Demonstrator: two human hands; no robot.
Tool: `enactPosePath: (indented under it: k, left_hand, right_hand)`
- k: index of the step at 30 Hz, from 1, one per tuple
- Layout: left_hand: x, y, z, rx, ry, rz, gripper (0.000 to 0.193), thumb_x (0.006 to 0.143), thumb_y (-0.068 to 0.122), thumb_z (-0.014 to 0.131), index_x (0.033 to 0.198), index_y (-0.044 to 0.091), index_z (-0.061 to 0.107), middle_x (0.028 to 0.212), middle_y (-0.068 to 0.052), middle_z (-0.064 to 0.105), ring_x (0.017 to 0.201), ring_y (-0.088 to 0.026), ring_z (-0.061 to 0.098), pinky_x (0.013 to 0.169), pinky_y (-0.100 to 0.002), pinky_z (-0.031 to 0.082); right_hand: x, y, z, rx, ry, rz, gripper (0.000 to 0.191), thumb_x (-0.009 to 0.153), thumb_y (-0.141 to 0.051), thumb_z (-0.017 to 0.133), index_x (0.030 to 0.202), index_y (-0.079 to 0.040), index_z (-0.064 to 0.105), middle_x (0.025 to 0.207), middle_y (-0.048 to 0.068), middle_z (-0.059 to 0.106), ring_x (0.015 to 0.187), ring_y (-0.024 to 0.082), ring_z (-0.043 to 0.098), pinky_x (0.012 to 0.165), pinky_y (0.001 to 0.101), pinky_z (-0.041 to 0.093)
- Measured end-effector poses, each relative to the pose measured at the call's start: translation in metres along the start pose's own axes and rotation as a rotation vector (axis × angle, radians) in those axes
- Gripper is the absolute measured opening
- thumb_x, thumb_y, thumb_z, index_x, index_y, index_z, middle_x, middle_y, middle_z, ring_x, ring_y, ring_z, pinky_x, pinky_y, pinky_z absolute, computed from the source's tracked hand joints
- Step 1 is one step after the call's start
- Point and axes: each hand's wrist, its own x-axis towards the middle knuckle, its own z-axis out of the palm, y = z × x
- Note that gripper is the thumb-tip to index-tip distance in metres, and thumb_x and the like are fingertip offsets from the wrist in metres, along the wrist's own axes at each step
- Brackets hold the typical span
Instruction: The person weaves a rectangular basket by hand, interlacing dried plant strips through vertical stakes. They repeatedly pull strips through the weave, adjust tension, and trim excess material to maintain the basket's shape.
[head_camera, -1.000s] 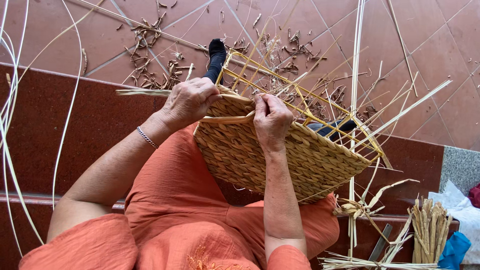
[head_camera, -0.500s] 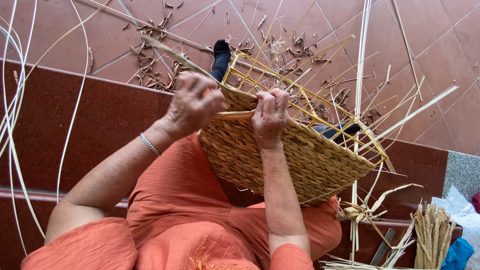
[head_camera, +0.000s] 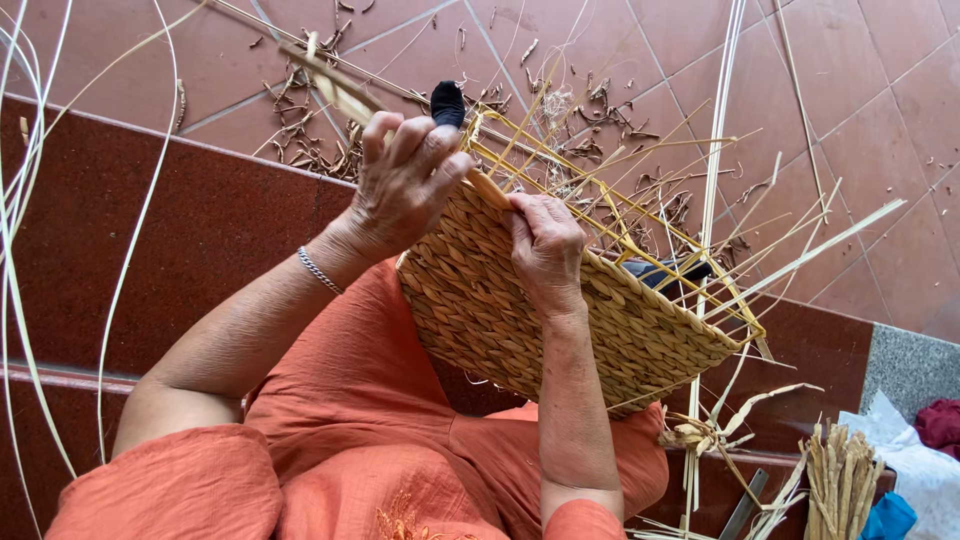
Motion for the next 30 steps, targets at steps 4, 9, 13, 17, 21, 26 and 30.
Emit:
enactPosePath:
  k: [4,9,13,17,21,26,30]
  left_hand:
    - [0.002,0.019,-0.008,-0.173,-0.068,0.111,0.011,0.099,0.013,0.061,0.110,0.013,0.064,0.111,-0.002,0.062,0.112,-0.018,0.054,0.101,-0.044,0.043]
    - [0.010,0.029,0.023,-0.358,-0.206,-0.031,0.045,0.091,0.007,0.059,0.136,-0.001,0.060,0.116,-0.014,0.067,0.109,-0.029,0.063,0.092,-0.042,0.051]
    - [0.042,0.030,0.069,-0.422,-0.656,-0.275,0.046,0.095,0.020,0.066,0.135,0.000,0.057,0.077,-0.016,0.068,0.068,-0.031,0.065,0.059,-0.046,0.052]
    - [0.040,0.023,0.087,-0.719,-0.335,-0.344,0.017,0.098,0.020,0.067,0.109,0.010,0.060,0.077,-0.010,0.069,0.064,-0.021,0.065,0.054,-0.036,0.054]
    - [0.009,0.019,0.075,-1.357,-0.248,-0.897,0.013,0.109,0.013,0.056,0.115,0.003,0.061,0.085,-0.008,0.071,0.072,-0.013,0.069,0.061,-0.030,0.058]
    - [0.015,0.023,0.074,-0.843,-0.379,-0.551,0.033,0.093,0.016,0.073,0.122,0.003,0.067,0.078,-0.011,0.069,0.066,-0.022,0.067,0.056,-0.036,0.056]
    - [0.036,0.026,0.086,-0.678,-0.439,-0.355,0.014,0.095,0.022,0.073,0.105,0.012,0.076,0.085,-0.010,0.076,0.073,-0.025,0.073,0.063,-0.040,0.059]
  right_hand:
    - [0.005,0.002,0.001,0.020,-0.018,0.098,0.008,0.101,-0.008,0.068,0.108,-0.007,0.072,0.094,0.008,0.075,0.084,0.020,0.072,0.075,0.0357,0.060]
    - [0.003,0.003,-0.008,0.100,-0.057,0.179,0.008,0.102,-0.006,0.064,0.110,-0.007,0.066,0.091,0.008,0.074,0.080,0.019,0.072,0.071,0.0356,0.059]
    - [0.004,0.003,-0.009,0.113,-0.040,0.121,0.009,0.103,-0.005,0.063,0.112,-0.006,0.064,0.096,0.010,0.074,0.083,0.021,0.073,0.073,0.0370,0.059]
    - [0.004,0.006,-0.002,0.093,-0.029,0.194,0.007,0.104,-0.008,0.063,0.112,-0.007,0.063,0.093,0.008,0.074,0.080,0.021,0.074,0.070,0.0368,0.059]
    - [0.003,0.008,0.006,0.031,0.046,0.127,0.007,0.104,-0.010,0.065,0.110,-0.008,0.065,0.092,0.007,0.076,0.081,0.021,0.075,0.070,0.0367,0.059]
    - [0.004,0.007,0.006,0.042,0.041,0.122,0.007,0.104,-0.012,0.066,0.109,-0.007,0.065,0.092,0.007,0.076,0.082,0.021,0.075,0.069,0.0364,0.058]
    - [0.003,0.006,0.003,0.070,0.059,0.128,0.007,0.105,-0.012,0.064,0.110,-0.006,0.065,0.095,0.007,0.076,0.085,0.019,0.076,0.074,0.0350,0.060]
